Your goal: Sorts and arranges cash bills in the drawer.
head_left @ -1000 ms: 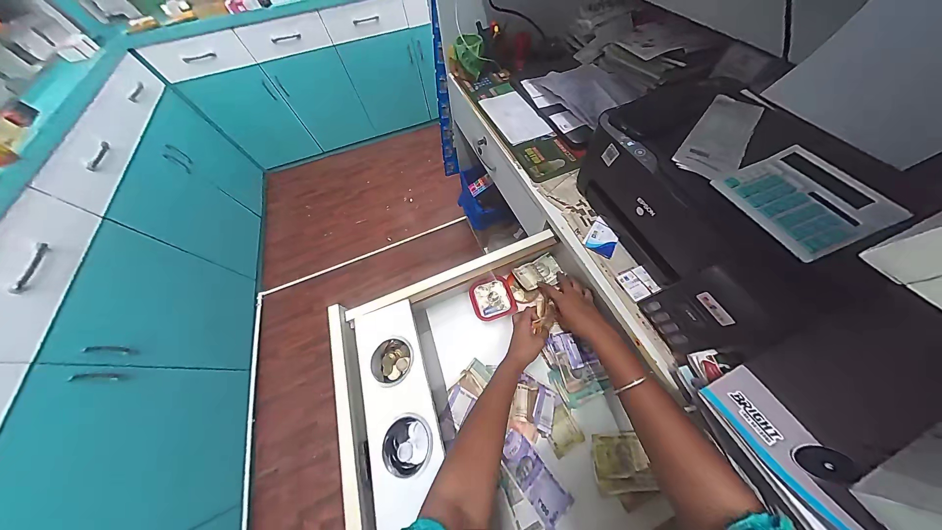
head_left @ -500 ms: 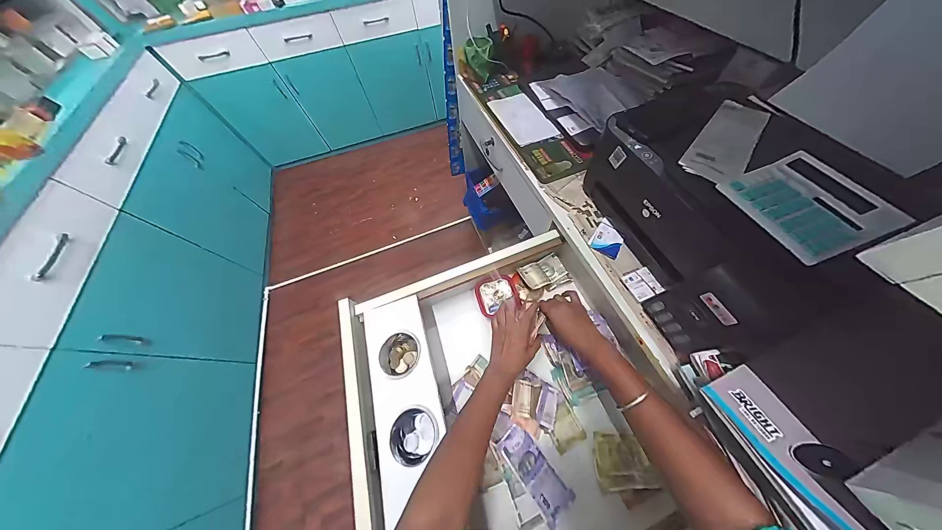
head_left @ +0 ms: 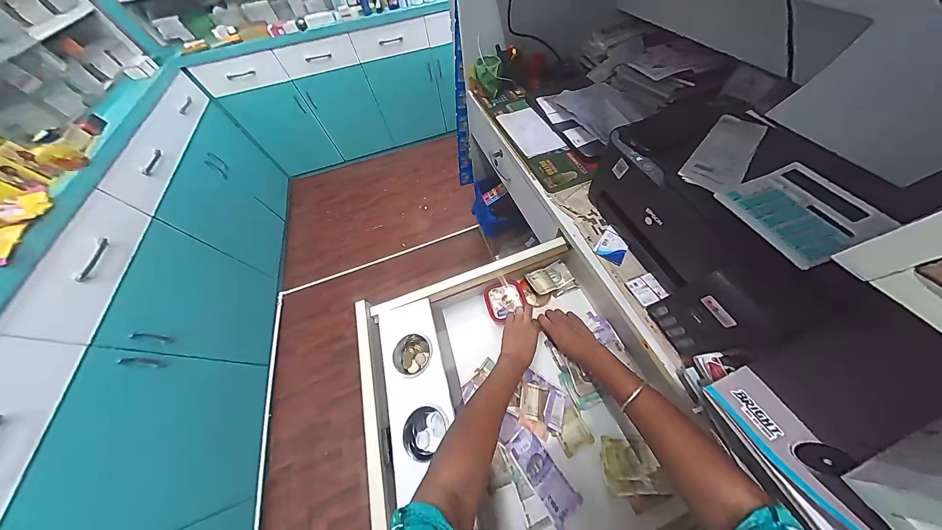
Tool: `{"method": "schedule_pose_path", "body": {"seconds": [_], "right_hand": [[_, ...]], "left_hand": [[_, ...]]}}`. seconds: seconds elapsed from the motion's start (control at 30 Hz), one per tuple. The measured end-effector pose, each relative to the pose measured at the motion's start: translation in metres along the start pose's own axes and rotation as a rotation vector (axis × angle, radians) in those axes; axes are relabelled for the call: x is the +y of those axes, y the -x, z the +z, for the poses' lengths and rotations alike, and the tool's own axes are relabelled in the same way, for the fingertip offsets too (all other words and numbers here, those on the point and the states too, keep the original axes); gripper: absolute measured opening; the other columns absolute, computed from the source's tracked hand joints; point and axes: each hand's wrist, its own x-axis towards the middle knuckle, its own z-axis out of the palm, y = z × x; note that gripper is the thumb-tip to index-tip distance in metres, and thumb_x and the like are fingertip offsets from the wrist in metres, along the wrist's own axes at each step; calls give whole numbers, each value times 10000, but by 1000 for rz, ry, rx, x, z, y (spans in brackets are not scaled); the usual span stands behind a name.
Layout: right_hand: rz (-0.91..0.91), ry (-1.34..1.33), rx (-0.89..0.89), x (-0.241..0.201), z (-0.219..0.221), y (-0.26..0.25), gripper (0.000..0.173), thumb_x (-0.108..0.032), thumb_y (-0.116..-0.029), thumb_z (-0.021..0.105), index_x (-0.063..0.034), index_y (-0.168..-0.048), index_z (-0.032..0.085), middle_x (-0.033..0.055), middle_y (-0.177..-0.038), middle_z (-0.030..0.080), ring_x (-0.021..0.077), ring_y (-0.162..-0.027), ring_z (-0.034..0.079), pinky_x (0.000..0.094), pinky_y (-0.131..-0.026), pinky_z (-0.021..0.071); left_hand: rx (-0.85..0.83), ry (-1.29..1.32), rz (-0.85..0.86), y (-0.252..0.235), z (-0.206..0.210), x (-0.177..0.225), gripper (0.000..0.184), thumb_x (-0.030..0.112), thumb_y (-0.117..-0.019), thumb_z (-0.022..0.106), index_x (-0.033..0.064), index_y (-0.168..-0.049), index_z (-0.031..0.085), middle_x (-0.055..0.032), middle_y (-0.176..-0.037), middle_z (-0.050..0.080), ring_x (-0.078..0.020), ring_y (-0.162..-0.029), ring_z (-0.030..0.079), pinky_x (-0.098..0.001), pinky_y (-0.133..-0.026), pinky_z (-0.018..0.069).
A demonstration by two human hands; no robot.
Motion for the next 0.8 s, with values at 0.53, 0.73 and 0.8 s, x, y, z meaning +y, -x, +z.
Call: {"method": "schedule_pose_path", "body": {"seconds": [0.53,0.73,0.8], "right_hand": [[-59,-1003,84,-11,-50,93,204,-155,-906,758,-18,-1054,732,36,-917,721,61,-815,661,286,-799,559],[94,-1508,-135,-53,-19,138,349,-7,-835,751,-23,-1170,655,46,-967,739,134,-841,718,317,-786,615],[121,-1564,-140,-73,-6,149,338,2,-856,745,-19,-1179,644,42,-952,750,132,-828,730,310,-778,620]], "left_hand": [[-112,1054,235,97,-69,-57,403,92,-922,696,-98,-1250,561,-180,-1146,676,-170,-1028,676,-354,-952,549],[-184,1289,81,181,-45,-60,494,53,-945,687,-9,-1404,515,-125,-1210,686,-134,-1017,700,-334,-918,583],[-125,1239,27,211,-35,-64,357,90,-945,701,-41,-1266,617,-91,-1076,723,-86,-932,702,-296,-882,580]]}}
